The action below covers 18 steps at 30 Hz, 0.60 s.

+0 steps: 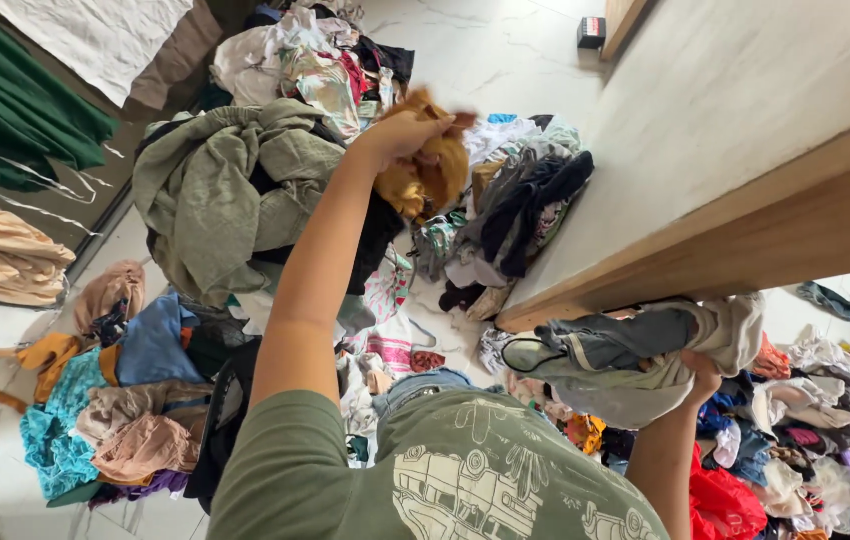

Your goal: The person picks up clothes from a large pile on the floor, handles them one at a time, and hangs an item inside a pink wardrobe.

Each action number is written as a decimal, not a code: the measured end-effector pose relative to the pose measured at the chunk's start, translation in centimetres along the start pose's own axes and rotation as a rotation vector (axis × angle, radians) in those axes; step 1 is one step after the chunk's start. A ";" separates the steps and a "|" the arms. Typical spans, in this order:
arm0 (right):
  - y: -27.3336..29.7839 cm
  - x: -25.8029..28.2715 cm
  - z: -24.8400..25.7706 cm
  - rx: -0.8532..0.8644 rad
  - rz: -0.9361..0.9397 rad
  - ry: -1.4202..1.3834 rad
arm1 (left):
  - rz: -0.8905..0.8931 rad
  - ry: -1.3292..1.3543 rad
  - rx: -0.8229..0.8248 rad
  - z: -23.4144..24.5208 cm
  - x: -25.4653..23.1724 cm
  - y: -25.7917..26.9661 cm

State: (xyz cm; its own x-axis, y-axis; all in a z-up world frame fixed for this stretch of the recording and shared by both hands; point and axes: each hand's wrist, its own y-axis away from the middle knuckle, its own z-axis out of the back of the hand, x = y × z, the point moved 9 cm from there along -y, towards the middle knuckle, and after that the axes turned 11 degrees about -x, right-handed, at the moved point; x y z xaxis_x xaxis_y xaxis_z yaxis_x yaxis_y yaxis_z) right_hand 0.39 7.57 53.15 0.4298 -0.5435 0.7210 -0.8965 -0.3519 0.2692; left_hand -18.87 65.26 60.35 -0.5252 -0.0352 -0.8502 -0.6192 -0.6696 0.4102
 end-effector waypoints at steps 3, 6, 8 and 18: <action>-0.2 -0.5 0.4 0.000 -0.026 0.027 | -0.075 -0.169 -0.043 1.4 -3.1 2.7; -0.4 -0.9 0.6 0.006 -0.043 0.044 | -0.103 0.234 -0.034 2.3 -5.4 4.3; -0.2 -1.3 -0.2 0.077 -0.068 0.038 | -0.139 0.483 -0.041 3.4 -6.8 5.2; -0.2 -4.7 0.0 0.119 -0.190 0.009 | -0.618 0.650 -0.043 20.3 -9.7 18.6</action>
State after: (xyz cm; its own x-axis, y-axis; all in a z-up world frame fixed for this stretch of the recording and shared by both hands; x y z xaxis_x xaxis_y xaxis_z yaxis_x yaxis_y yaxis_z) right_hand -1.42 10.21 49.70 0.5885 -0.4524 0.6700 -0.7803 -0.5348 0.3242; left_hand -37.14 68.22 82.86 0.3364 -0.0636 -0.9396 -0.6525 -0.7351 -0.1839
